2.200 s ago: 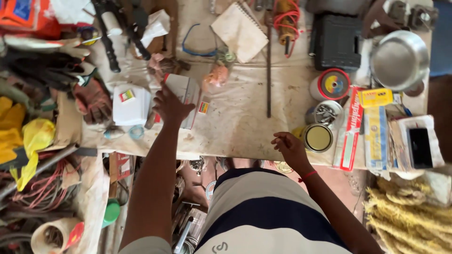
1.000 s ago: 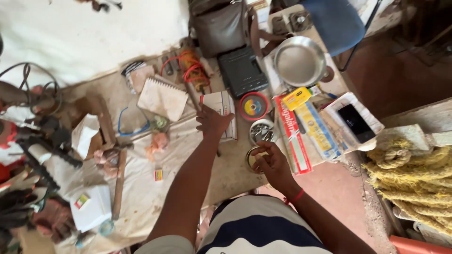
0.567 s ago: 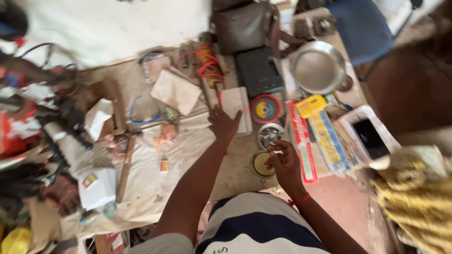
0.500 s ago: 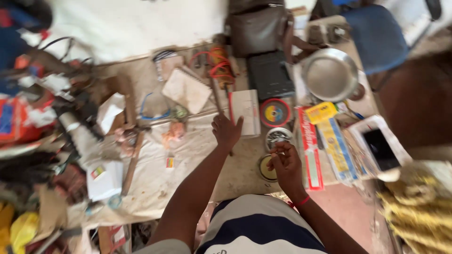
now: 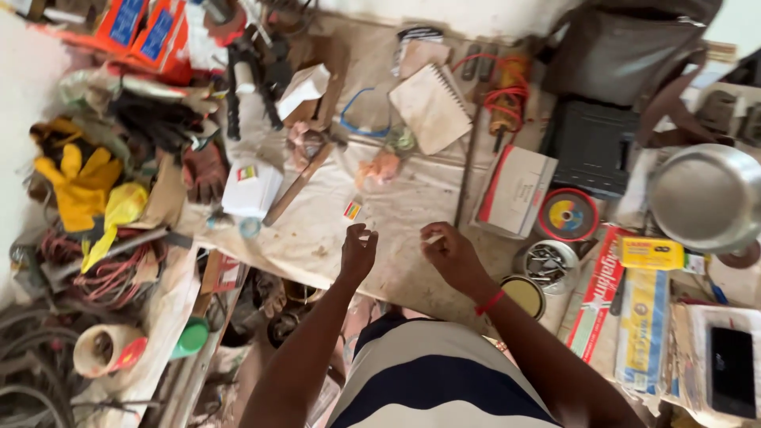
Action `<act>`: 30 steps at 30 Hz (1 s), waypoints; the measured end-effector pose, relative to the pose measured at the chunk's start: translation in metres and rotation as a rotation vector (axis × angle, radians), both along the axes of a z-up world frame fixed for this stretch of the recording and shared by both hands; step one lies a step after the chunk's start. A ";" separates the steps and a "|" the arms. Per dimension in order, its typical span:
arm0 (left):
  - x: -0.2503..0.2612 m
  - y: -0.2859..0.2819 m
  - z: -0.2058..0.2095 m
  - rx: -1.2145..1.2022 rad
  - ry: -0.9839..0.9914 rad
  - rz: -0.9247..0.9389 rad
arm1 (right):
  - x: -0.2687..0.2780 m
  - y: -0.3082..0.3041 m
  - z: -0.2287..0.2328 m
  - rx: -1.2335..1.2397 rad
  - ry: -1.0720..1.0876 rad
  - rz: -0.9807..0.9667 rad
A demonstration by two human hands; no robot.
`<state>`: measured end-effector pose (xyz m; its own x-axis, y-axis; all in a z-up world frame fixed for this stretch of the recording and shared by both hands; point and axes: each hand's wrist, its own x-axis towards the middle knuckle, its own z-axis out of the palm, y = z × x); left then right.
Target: Organizing various workshop supplies and tools on a cluttered workbench.
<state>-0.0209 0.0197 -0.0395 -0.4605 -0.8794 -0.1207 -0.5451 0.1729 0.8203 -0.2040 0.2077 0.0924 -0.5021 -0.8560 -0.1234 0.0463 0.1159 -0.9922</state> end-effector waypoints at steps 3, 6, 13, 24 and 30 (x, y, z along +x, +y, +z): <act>0.018 -0.004 -0.003 0.049 0.048 0.045 | -0.017 -0.027 -0.017 0.115 0.142 0.298; 0.023 -0.014 -0.005 0.030 0.065 0.042 | -0.036 -0.049 -0.033 0.247 0.314 0.457; 0.010 -0.041 -0.008 -0.126 -0.039 0.049 | -0.033 -0.074 -0.059 0.458 0.461 0.300; 0.006 -0.064 -0.019 -0.321 -0.299 -0.002 | -0.040 -0.109 -0.138 0.631 0.611 0.398; 0.004 -0.064 -0.033 -0.392 -0.411 0.002 | -0.041 -0.193 -0.114 0.267 0.672 0.064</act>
<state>-0.0173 -0.0439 -0.0725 -0.4427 -0.8955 0.0457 -0.8068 0.4201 0.4155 -0.2450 0.0144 -0.0217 -0.4927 -0.8701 -0.0147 -0.5785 0.3401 -0.7414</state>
